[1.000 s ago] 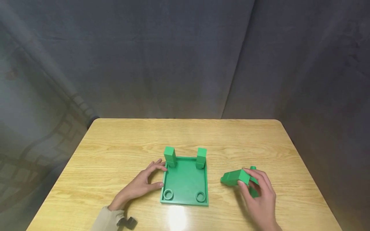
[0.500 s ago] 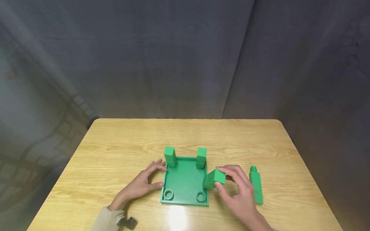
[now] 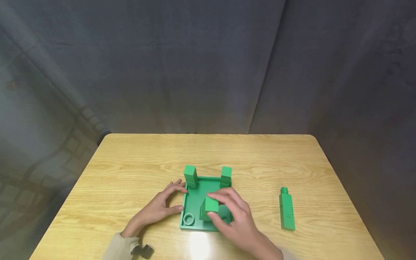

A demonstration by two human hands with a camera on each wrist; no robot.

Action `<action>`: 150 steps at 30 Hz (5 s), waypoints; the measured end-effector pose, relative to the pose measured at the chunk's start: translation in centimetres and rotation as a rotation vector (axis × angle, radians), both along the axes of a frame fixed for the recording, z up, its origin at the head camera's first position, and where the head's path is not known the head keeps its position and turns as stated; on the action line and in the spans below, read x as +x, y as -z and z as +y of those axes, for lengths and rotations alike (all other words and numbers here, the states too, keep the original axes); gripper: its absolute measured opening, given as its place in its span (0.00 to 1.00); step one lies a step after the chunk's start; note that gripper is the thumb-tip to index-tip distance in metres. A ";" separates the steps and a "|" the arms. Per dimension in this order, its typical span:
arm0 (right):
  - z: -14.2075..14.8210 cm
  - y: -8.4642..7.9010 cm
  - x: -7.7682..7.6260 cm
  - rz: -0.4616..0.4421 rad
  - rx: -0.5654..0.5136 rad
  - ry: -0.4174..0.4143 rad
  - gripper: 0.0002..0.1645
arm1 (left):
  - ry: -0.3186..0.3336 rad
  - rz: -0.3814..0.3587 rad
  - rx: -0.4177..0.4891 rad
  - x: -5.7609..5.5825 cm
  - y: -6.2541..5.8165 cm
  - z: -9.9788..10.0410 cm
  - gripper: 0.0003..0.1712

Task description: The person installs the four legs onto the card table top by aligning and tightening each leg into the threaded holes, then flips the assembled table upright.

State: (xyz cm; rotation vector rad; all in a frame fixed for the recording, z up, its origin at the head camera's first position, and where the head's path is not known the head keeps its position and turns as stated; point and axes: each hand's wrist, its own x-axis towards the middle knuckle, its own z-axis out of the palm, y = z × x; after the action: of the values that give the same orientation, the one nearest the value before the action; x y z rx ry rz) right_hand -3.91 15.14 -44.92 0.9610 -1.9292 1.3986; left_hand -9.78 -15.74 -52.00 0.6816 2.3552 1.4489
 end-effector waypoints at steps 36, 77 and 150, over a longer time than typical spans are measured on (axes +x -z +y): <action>-5.0 1.8 -0.4 -0.040 0.192 -0.088 0.23 | -0.010 -0.010 -0.029 0.0 0.0 -0.1 0.27; -3.9 1.9 -1.4 -0.183 0.226 -0.116 0.23 | 0.000 -0.006 -0.019 0.0 0.0 -0.1 0.28; -3.1 1.2 -1.4 -0.219 0.445 -0.178 0.28 | -0.009 -0.015 -0.036 0.1 -0.2 0.0 0.26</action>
State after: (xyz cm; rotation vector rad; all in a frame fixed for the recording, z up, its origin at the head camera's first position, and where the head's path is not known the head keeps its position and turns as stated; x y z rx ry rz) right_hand -5.27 12.01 -46.11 1.2501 -2.4348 1.2325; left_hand -9.67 -15.76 -51.77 0.6496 2.3702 1.4069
